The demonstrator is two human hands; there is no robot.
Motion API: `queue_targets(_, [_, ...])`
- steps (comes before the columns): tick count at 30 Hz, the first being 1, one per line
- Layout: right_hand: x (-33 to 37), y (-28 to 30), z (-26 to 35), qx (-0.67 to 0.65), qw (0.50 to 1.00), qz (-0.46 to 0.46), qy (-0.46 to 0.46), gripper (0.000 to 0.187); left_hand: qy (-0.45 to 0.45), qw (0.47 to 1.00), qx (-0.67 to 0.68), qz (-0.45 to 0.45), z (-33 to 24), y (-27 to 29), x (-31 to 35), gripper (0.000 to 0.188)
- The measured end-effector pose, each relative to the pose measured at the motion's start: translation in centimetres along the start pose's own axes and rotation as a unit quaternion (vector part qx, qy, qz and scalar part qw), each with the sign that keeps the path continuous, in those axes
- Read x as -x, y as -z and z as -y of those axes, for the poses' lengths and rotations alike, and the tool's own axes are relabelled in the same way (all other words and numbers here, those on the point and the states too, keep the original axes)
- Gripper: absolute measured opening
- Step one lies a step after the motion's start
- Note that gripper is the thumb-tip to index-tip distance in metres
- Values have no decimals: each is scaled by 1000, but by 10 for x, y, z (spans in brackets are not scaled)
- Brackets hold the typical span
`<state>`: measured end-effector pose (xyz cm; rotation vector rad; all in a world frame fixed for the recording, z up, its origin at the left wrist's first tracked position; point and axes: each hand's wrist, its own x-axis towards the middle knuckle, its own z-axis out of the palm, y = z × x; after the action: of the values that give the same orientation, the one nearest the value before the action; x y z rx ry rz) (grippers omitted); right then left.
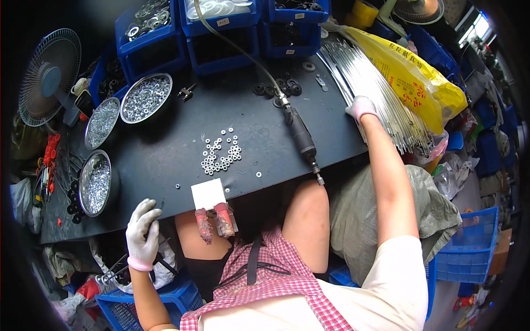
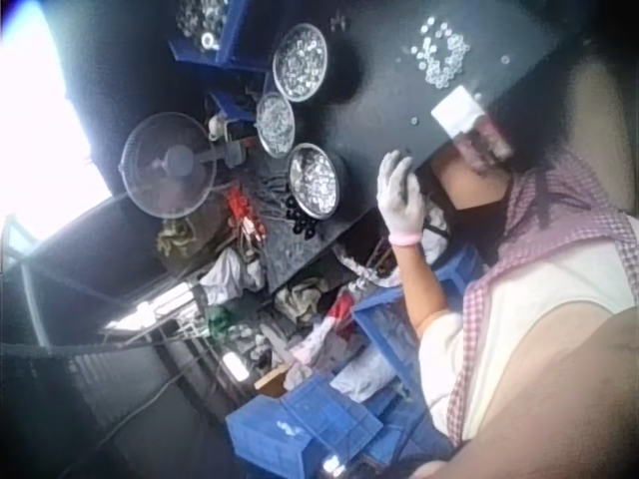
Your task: Assembling metal rods with discs and washers using a pneumatic screwdriver.
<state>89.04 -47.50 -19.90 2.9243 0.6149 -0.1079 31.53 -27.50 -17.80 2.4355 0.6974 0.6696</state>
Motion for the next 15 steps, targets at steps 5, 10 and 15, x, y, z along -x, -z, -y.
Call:
queue_targets(5, [2,7,14,80,996,28,23,38,29,999,41,13,6,-8,17,22])
queue_targets(10, [-12,-3,4,108,993,1,49,30,60,997,39,38,2,-5,23,20])
queue_targets(15, [-10,-3,-10,1,997,-2,75,36,92,993,66,41,7,-2,34,19])
